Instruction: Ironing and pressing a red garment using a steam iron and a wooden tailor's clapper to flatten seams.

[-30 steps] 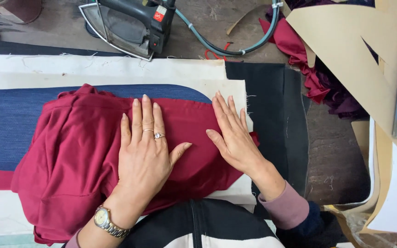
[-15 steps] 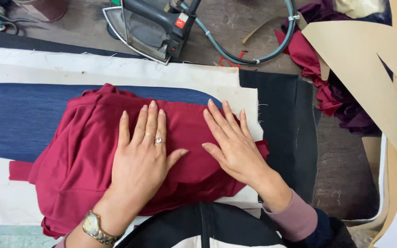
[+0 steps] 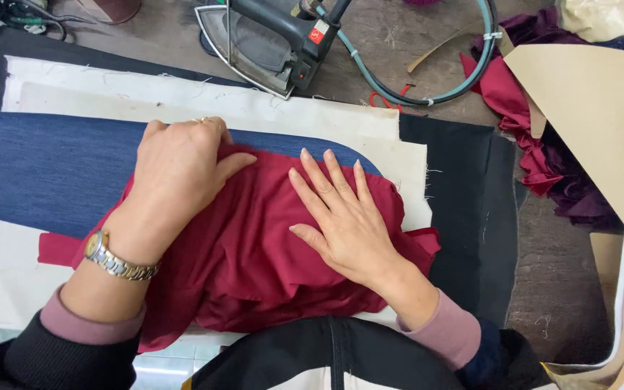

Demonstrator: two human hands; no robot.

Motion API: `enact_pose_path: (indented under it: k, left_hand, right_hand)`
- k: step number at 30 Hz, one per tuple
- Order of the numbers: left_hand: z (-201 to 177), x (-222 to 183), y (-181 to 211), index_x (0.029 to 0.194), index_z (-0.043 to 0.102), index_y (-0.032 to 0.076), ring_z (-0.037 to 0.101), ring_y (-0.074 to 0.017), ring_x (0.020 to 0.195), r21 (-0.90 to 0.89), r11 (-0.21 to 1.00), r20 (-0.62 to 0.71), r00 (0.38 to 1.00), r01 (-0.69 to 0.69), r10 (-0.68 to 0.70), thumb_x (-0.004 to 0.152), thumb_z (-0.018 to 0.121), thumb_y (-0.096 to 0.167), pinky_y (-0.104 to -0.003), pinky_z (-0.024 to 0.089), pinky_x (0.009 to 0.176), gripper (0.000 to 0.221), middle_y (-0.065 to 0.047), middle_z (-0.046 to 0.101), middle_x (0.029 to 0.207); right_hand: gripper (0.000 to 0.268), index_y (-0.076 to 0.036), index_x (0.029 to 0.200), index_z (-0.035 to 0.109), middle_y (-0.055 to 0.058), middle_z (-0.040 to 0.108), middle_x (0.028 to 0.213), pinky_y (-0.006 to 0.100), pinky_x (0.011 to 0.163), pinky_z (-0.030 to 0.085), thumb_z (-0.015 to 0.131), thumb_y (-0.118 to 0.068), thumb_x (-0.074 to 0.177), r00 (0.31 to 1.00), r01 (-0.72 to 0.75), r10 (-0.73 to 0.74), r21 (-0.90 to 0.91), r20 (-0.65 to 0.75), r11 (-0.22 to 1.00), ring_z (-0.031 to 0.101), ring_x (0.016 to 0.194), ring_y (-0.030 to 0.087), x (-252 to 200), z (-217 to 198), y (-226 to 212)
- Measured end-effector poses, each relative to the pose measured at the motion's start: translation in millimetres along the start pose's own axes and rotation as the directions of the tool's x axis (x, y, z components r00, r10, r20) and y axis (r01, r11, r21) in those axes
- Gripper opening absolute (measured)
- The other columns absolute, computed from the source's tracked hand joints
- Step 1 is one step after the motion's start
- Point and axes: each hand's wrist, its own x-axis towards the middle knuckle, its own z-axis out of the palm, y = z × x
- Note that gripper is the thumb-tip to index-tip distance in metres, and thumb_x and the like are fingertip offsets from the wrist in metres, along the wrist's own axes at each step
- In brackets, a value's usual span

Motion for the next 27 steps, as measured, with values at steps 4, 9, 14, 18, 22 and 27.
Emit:
enact_pose_path:
  k: [4, 9, 14, 18, 22, 27]
  left_hand:
    - [-2.7, 10.0, 0.9, 0.085, 0.065, 0.013, 0.067, -0.0343, 0.073, 0.048, 0.999, 0.006, 1.000, 0.004, -0.004, 0.087, 0.068, 0.056, -0.044, 0.045, 0.074, 0.043, -0.011, 0.070, 0.073]
    - [8.6, 10.9, 2.1, 0.092, 0.065, 0.016, 0.061, -0.0265, 0.081, 0.312, 0.948, -0.103, 0.989, -0.065, 0.102, 0.085, 0.065, 0.061, -0.040, 0.042, 0.074, 0.046, -0.004, 0.062, 0.091]
    - [-9.3, -15.8, 45.4, 0.097, 0.062, 0.010, 0.055, -0.0264, 0.092, 0.344, 0.905, -0.337, 0.867, -0.249, 0.367, 0.087, 0.056, 0.015, -0.041, 0.041, 0.089, 0.012, -0.007, 0.057, 0.097]
    - [17.4, -50.3, 67.7, 0.129, 0.056, 0.000, 0.053, -0.0310, 0.125, 0.332, 0.900, -0.204, 0.910, -0.283, 0.361, 0.096, 0.043, 0.053, -0.039, 0.036, 0.110, 0.064, -0.018, 0.057, 0.134]
    - [22.2, -61.5, 67.8, 0.141, 0.046, 0.002, 0.038, -0.0308, 0.140, 0.401, 0.884, -0.140, 0.938, -0.240, 0.318, 0.090, 0.035, 0.071, -0.044, 0.027, 0.117, 0.087, -0.018, 0.044, 0.148]
    - [20.0, -61.7, 65.1, 0.139, 0.050, 0.004, 0.041, -0.0265, 0.139, 0.347, 0.907, -0.173, 0.934, -0.238, 0.312, 0.087, 0.042, 0.071, -0.044, 0.029, 0.116, 0.085, -0.014, 0.048, 0.147]
  right_hand:
    - [0.070, -0.018, 0.153, 0.023, 0.008, 0.014, 0.161, 0.056, 0.118, 0.015, 0.047, -0.051, 0.097, 1.000, 0.011, -0.012, -0.080, -0.014, 0.997, 0.015, 0.149, 0.033, 0.0, 1.3, -0.2]
    - [0.069, -0.020, 0.154, 0.021, 0.006, 0.014, 0.161, 0.056, 0.118, 0.013, 0.047, -0.051, 0.098, 1.000, -0.003, 0.003, -0.044, -0.004, 0.999, 0.015, 0.149, 0.033, 0.4, 0.8, -1.2]
    - [0.068, -0.020, 0.152, 0.029, 0.005, 0.019, 0.160, 0.058, 0.116, 0.017, 0.050, -0.052, 0.096, 0.999, -0.019, 0.018, -0.029, -0.031, 0.999, 0.018, 0.148, 0.033, 1.4, 1.0, -2.5]
    - [0.065, -0.018, 0.152, 0.031, 0.002, 0.019, 0.160, 0.058, 0.117, 0.017, 0.050, -0.048, 0.097, 0.998, -0.032, 0.033, 0.017, -0.049, 0.999, 0.019, 0.149, 0.029, 1.2, 0.4, -3.5]
    - [0.066, -0.017, 0.153, 0.024, 0.007, 0.016, 0.161, 0.059, 0.120, 0.015, 0.043, -0.050, 0.099, 0.999, -0.010, 0.011, 0.015, -0.037, 1.000, 0.016, 0.151, 0.032, -4.7, -4.6, 0.0]
    - [0.070, -0.009, 0.154, 0.012, 0.009, 0.009, 0.162, 0.058, 0.117, 0.002, 0.046, -0.039, 0.099, 0.985, -0.173, 0.169, 0.135, 0.041, 0.976, 0.006, 0.151, 0.031, -22.8, -13.8, 14.6]
